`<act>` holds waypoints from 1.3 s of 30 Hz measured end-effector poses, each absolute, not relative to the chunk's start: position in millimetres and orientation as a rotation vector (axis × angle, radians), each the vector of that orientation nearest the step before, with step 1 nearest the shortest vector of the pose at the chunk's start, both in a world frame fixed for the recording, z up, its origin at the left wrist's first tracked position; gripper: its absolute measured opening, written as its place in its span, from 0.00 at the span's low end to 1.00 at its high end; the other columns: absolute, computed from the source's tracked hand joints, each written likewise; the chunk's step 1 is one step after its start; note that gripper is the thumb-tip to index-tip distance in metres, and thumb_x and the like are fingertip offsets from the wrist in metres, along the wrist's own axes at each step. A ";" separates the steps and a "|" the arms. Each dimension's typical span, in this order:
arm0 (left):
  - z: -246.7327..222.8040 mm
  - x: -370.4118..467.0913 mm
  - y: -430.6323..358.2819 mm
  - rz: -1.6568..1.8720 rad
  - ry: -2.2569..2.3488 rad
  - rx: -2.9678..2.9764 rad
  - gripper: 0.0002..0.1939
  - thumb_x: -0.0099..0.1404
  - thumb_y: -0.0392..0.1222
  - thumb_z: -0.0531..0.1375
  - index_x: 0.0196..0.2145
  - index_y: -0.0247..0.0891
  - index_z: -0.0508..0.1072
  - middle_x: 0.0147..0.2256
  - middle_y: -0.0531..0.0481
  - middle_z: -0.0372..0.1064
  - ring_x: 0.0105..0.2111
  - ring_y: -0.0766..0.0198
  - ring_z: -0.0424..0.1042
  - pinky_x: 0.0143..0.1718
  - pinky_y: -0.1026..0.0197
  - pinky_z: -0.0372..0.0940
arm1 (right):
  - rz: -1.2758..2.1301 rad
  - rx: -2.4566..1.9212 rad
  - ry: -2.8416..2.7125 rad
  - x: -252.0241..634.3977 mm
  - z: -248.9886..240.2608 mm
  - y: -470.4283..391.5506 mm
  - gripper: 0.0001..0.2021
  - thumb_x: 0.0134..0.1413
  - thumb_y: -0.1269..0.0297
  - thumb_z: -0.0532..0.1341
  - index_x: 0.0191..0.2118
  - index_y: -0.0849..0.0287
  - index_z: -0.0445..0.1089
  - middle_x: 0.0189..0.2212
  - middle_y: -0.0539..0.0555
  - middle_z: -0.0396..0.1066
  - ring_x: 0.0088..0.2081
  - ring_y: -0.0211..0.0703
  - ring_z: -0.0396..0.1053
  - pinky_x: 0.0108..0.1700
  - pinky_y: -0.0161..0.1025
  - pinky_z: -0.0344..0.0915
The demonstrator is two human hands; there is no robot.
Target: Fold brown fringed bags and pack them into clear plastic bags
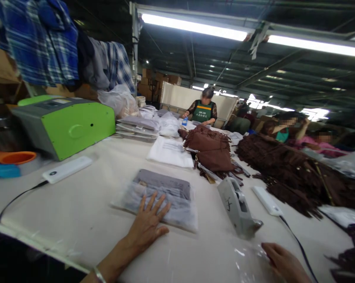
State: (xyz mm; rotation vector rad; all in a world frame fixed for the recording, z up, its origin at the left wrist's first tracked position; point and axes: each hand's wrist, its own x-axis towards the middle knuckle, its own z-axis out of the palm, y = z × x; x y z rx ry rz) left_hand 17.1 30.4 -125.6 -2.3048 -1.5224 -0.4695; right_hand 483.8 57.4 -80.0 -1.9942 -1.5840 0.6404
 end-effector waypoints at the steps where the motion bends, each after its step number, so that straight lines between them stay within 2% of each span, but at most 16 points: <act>1: -124.4 17.6 29.7 -0.464 -1.539 -2.321 0.40 0.63 0.63 0.58 0.66 0.53 0.48 0.66 0.48 0.48 0.65 0.40 0.43 0.62 0.32 0.29 | 0.698 -1.960 -1.630 478.3 -72.7 59.8 0.22 0.39 0.38 0.57 0.18 0.54 0.66 0.15 0.53 0.64 0.20 0.47 0.64 0.24 0.42 0.63; 4: -120.7 19.1 27.9 -0.455 -1.599 -2.359 0.40 0.63 0.64 0.57 0.66 0.54 0.47 0.66 0.48 0.47 0.65 0.40 0.43 0.61 0.30 0.32 | 0.894 -1.714 -1.901 428.9 -28.7 66.9 0.19 0.44 0.43 0.59 0.23 0.56 0.70 0.18 0.50 0.64 0.23 0.43 0.63 0.28 0.38 0.63; 6: -118.6 19.7 26.7 -0.447 -1.628 -2.392 0.40 0.63 0.64 0.57 0.67 0.54 0.47 0.67 0.48 0.46 0.65 0.40 0.42 0.61 0.29 0.33 | 0.971 -1.529 -2.210 376.0 6.7 74.0 0.15 0.52 0.52 0.57 0.25 0.57 0.69 0.21 0.49 0.66 0.26 0.40 0.63 0.28 0.34 0.59; 9: -116.7 20.0 25.3 -0.438 -1.654 -2.427 0.40 0.64 0.62 0.58 0.67 0.53 0.46 0.67 0.48 0.43 0.66 0.40 0.40 0.61 0.29 0.34 | 0.910 -1.333 -2.693 296.1 43.2 94.9 0.08 0.52 0.64 0.57 0.29 0.57 0.72 0.26 0.47 0.72 0.28 0.38 0.67 0.27 0.30 0.58; 11: -116.9 19.8 25.1 -0.445 -1.663 -2.431 0.40 0.63 0.60 0.59 0.67 0.53 0.46 0.68 0.48 0.42 0.66 0.40 0.39 0.61 0.29 0.33 | 0.723 -1.265 -2.962 254.1 48.3 114.3 0.05 0.50 0.65 0.61 0.29 0.55 0.74 0.24 0.45 0.73 0.27 0.37 0.68 0.25 0.30 0.56; 13: -118.6 19.5 25.4 -0.458 -1.663 -2.438 0.42 0.62 0.60 0.61 0.67 0.53 0.46 0.68 0.48 0.41 0.66 0.39 0.38 0.61 0.28 0.33 | 0.555 -1.247 -3.097 222.7 40.0 134.4 0.01 0.43 0.68 0.66 0.26 0.54 0.75 0.21 0.45 0.72 0.25 0.39 0.69 0.25 0.31 0.57; 17: -125.1 19.7 26.7 -0.512 -1.663 -2.438 0.44 0.59 0.60 0.63 0.66 0.53 0.48 0.68 0.48 0.41 0.66 0.38 0.38 0.61 0.27 0.33 | 0.225 -1.205 -3.245 184.8 8.3 163.2 0.07 0.34 0.74 0.69 0.19 0.57 0.72 0.19 0.50 0.71 0.29 0.48 0.72 0.32 0.37 0.63; 19: -127.8 20.1 27.0 -0.531 -1.670 -2.438 0.44 0.58 0.60 0.64 0.66 0.52 0.49 0.68 0.48 0.41 0.66 0.39 0.38 0.61 0.27 0.32 | 0.120 -1.164 -3.283 176.0 -5.2 169.8 0.08 0.35 0.74 0.70 0.18 0.57 0.71 0.21 0.52 0.73 0.32 0.51 0.74 0.35 0.39 0.64; 21: -128.9 20.5 27.1 -0.539 -1.674 -2.447 0.45 0.57 0.60 0.65 0.66 0.52 0.50 0.68 0.48 0.40 0.66 0.39 0.37 0.62 0.27 0.31 | 0.047 -1.145 -3.280 172.5 -14.7 174.0 0.08 0.34 0.71 0.72 0.24 0.57 0.73 0.27 0.54 0.75 0.36 0.53 0.74 0.39 0.41 0.65; 25: -128.8 20.5 27.0 -0.539 -1.673 -2.443 0.46 0.56 0.61 0.65 0.66 0.52 0.48 0.68 0.48 0.41 0.66 0.38 0.38 0.62 0.28 0.30 | -0.051 -1.209 -3.161 178.6 -20.3 189.8 0.27 0.25 0.64 0.78 0.38 0.56 0.72 0.40 0.57 0.74 0.41 0.54 0.72 0.44 0.42 0.64; 26: -129.2 20.4 27.0 -0.538 -1.669 -2.433 0.47 0.56 0.62 0.65 0.66 0.52 0.48 0.68 0.48 0.41 0.66 0.38 0.38 0.62 0.28 0.30 | -0.063 -1.244 -3.115 183.5 -18.0 195.9 0.27 0.27 0.63 0.78 0.39 0.56 0.72 0.40 0.57 0.74 0.42 0.54 0.72 0.45 0.42 0.64; 28: -130.7 19.9 27.5 -0.540 -1.653 -2.403 0.47 0.56 0.63 0.64 0.67 0.52 0.47 0.68 0.48 0.41 0.66 0.39 0.39 0.62 0.29 0.28 | -0.078 -1.327 -2.991 200.1 -8.2 207.9 0.21 0.37 0.64 0.75 0.40 0.56 0.71 0.41 0.56 0.73 0.44 0.53 0.71 0.47 0.42 0.62; 31: -132.3 19.9 28.6 -0.535 -1.621 -2.345 0.47 0.55 0.64 0.64 0.66 0.53 0.48 0.68 0.49 0.43 0.66 0.39 0.39 0.63 0.31 0.23 | -0.061 -1.497 -2.715 249.7 14.0 216.4 0.12 0.53 0.65 0.64 0.44 0.55 0.70 0.46 0.56 0.71 0.49 0.51 0.68 0.50 0.42 0.59; 34: -131.1 21.0 29.1 -0.547 -1.575 -2.299 0.47 0.55 0.63 0.65 0.66 0.52 0.51 0.67 0.49 0.46 0.66 0.40 0.40 0.63 0.33 0.20 | 0.064 -1.743 -2.404 329.1 31.2 204.9 0.12 0.58 0.57 0.56 0.41 0.55 0.72 0.41 0.55 0.74 0.43 0.49 0.70 0.46 0.41 0.61; 39: -130.9 21.1 32.7 -0.639 -1.540 -2.237 0.41 0.61 0.61 0.59 0.66 0.41 0.53 0.66 0.46 0.49 0.66 0.42 0.40 0.65 0.35 0.26 | 0.619 -2.108 -1.840 446.0 25.3 148.9 0.20 0.46 0.45 0.59 0.26 0.59 0.75 0.24 0.56 0.75 0.29 0.50 0.71 0.32 0.41 0.64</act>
